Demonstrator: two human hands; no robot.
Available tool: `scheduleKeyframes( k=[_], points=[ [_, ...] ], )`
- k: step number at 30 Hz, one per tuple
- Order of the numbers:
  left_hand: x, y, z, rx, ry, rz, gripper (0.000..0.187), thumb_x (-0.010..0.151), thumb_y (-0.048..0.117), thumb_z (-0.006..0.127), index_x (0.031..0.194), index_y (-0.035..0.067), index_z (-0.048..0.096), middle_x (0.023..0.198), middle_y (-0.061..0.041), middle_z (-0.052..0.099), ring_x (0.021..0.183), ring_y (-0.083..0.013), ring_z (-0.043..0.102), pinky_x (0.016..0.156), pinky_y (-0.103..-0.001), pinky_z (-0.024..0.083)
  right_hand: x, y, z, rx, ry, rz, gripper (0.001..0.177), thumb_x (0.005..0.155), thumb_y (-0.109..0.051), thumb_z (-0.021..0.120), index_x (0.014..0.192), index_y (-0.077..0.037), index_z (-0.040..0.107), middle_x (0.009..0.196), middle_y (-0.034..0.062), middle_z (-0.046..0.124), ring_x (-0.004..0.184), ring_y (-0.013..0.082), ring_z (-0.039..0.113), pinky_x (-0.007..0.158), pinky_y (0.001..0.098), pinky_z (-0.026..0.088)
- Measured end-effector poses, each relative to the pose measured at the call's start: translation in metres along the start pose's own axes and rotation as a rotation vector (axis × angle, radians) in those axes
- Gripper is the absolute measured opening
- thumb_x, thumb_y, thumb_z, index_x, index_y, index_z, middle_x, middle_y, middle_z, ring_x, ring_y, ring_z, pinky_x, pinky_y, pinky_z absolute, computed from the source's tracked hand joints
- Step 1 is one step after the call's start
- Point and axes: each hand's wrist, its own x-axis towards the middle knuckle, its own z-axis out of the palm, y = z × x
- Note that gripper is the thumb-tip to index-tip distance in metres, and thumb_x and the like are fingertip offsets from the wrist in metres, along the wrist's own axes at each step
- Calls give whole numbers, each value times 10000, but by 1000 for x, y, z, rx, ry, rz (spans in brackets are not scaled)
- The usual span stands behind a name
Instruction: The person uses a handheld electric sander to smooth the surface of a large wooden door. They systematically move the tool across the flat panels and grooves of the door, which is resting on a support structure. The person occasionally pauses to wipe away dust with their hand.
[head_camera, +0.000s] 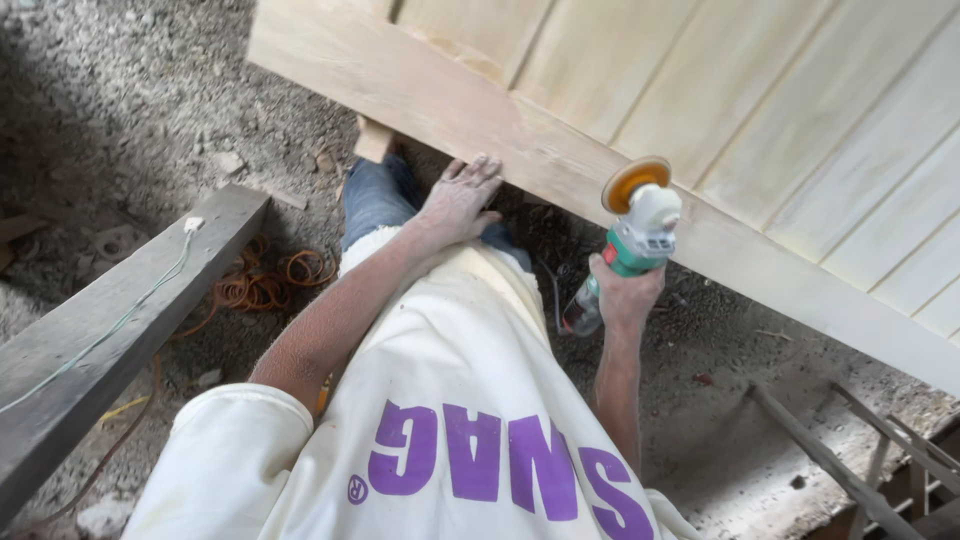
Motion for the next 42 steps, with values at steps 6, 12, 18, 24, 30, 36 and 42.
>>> scheduleKeyframes(
  k=[6,12,18,24,30,36,42],
  points=[
    [-39,14,-91,-559,-137,-143,210,941,302,718,1053,130,760,1063,-69,768,957,-230,749,908,-369,573,20,-58,80,-124,-91,-33,799,707,-152,893,1388,27,517,1247,155,676,1109,278,691,990,410,550],
    [-66,-29,-128,-585,-43,-203,139,876,218,750,912,84,751,925,-97,773,866,-249,754,799,-381,584,57,-62,144,-194,-141,-105,722,743,-232,893,1332,-4,543,1174,187,724,1067,323,734,940,427,576],
    [-62,-1,-166,-629,143,-253,153,899,209,763,886,57,754,903,-118,758,821,-254,743,738,-378,573,94,-51,170,-338,-215,-133,682,766,-309,918,1270,-12,567,1137,247,727,1063,427,693,894,486,547],
    [-92,95,-295,-798,225,143,123,851,175,753,902,63,761,911,-86,765,831,-217,748,724,-352,583,101,-53,154,-175,-170,-199,728,708,-337,887,1269,-12,557,1125,247,731,1040,425,725,881,495,569],
    [-94,123,-319,-755,310,144,149,851,205,766,891,62,755,891,-76,762,812,-202,741,720,-345,574,119,-39,143,-338,-216,-195,752,713,-371,920,1272,-15,566,1115,266,719,1040,463,691,857,524,553],
    [-82,111,-323,-747,304,165,179,850,234,778,879,61,748,872,-65,759,792,-187,734,716,-337,566,132,-37,146,-433,-240,-185,726,716,-419,901,1222,-34,550,1044,266,723,971,477,701,823,538,556],
    [-60,81,-318,-717,336,110,211,850,264,791,868,60,742,852,-55,756,773,-172,727,712,-330,557,125,-55,142,-385,-268,-142,684,718,-404,882,1199,-48,552,1008,248,738,958,469,705,803,546,554]
  ],
)
